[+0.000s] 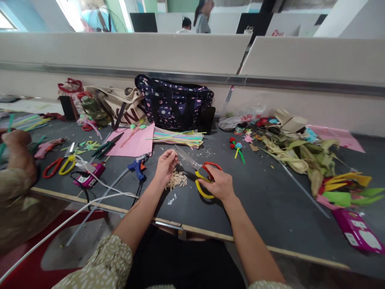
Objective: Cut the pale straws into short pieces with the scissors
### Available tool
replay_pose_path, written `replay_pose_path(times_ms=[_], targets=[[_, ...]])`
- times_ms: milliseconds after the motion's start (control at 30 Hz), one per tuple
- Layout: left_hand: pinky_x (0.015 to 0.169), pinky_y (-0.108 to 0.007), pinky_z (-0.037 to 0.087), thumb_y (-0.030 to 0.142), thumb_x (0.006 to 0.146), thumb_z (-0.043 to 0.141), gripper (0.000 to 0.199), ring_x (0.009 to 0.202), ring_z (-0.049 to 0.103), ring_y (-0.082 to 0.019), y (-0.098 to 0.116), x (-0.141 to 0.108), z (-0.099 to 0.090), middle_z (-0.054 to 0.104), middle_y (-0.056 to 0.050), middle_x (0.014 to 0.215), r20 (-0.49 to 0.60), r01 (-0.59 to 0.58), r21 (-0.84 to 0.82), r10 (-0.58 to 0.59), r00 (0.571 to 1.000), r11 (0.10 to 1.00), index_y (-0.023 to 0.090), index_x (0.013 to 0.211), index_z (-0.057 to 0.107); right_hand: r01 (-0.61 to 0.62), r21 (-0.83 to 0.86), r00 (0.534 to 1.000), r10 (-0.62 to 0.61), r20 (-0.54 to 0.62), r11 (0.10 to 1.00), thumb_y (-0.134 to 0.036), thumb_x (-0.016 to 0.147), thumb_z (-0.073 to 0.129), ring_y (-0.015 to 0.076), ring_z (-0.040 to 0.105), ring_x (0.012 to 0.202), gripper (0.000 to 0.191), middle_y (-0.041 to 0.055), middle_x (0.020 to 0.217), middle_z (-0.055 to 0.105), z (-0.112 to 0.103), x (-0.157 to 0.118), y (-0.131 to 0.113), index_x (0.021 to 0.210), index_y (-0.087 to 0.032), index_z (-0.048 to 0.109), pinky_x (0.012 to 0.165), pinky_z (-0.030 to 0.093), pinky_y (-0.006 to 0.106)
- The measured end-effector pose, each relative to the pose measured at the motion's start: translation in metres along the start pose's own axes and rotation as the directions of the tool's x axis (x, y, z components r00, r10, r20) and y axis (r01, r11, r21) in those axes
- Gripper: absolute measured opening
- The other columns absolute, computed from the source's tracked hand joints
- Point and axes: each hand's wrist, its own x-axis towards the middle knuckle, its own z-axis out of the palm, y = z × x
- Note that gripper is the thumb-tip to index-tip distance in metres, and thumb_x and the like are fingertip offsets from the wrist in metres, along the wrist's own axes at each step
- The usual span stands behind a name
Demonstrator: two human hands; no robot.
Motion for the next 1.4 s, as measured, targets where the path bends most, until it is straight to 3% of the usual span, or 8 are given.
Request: replay_pose_path(times_ms=[167, 567, 967, 1400], targets=[[0.055, -0.019, 0.046, 0.032, 0.06, 0.082, 0.03, 0.055, 0.052, -0.005, -0.0007, 0.0018, -0.0003, 0.057, 0.003, 0.065, -0.011, -0.024, -0.018, 0.024, 1.0, 1.0, 0.016, 0.077, 0.063, 0.037, -0.023, 0.999, -0.037, 0.02, 0.999, -0.062, 0.076, 0.059, 0.018, 0.066, 0.073, 0.057, 0.0064, 0.087, 0.072, 0.0013, 0.0004, -0.0025, 0.115, -0.019, 0.064, 0.068, 0.049, 0.027], [0.056, -0.019, 0.046, 0.03, 0.06, 0.082, 0.03, 0.054, 0.052, -0.005, -0.0021, 0.0038, -0.0037, 0.06, 0.003, 0.067, -0.038, -0.029, -0.026, 0.028, 0.999, 0.999, 0.016, 0.081, 0.065, 0.037, -0.034, 0.999, -0.036, 0.031, 0.999, -0.061, 0.077, 0.06, 0.0159, 0.065, 0.067, 0.056, 0.005, 0.081, 0.071, 0.0026, 0.0016, -0.0047, 0.114, -0.019, 0.065, 0.066, 0.047, 0.025], [0.055, -0.018, 0.047, 0.025, 0.058, 0.083, 0.03, 0.055, 0.055, -0.005, 0.0025, 0.0003, 0.0, 0.061, 0.002, 0.067, -0.046, -0.05, -0.036, 0.048, 0.998, 0.998, 0.014, 0.083, 0.068, 0.112, -0.052, 0.993, -0.114, -0.031, 0.992, -0.057, 0.08, 0.059, 0.0135, 0.066, 0.066, 0.052, 0.0039, 0.083, 0.072, 0.0048, 0.0006, -0.0026, 0.113, -0.017, 0.065, 0.066, 0.048, 0.023], [0.054, -0.019, 0.047, 0.023, 0.057, 0.082, 0.028, 0.052, 0.055, -0.005, 0.0004, 0.0016, -0.0024, 0.061, 0.002, 0.065, -0.086, -0.061, -0.004, 0.061, 0.994, 0.998, 0.014, 0.081, 0.069, 0.106, -0.085, 0.993, -0.109, -0.034, 0.991, -0.058, 0.081, 0.057, 0.0164, 0.069, 0.076, 0.052, 0.0057, 0.094, 0.073, 0.0068, 0.0001, -0.0008, 0.112, -0.017, 0.066, 0.069, 0.05, 0.024]])
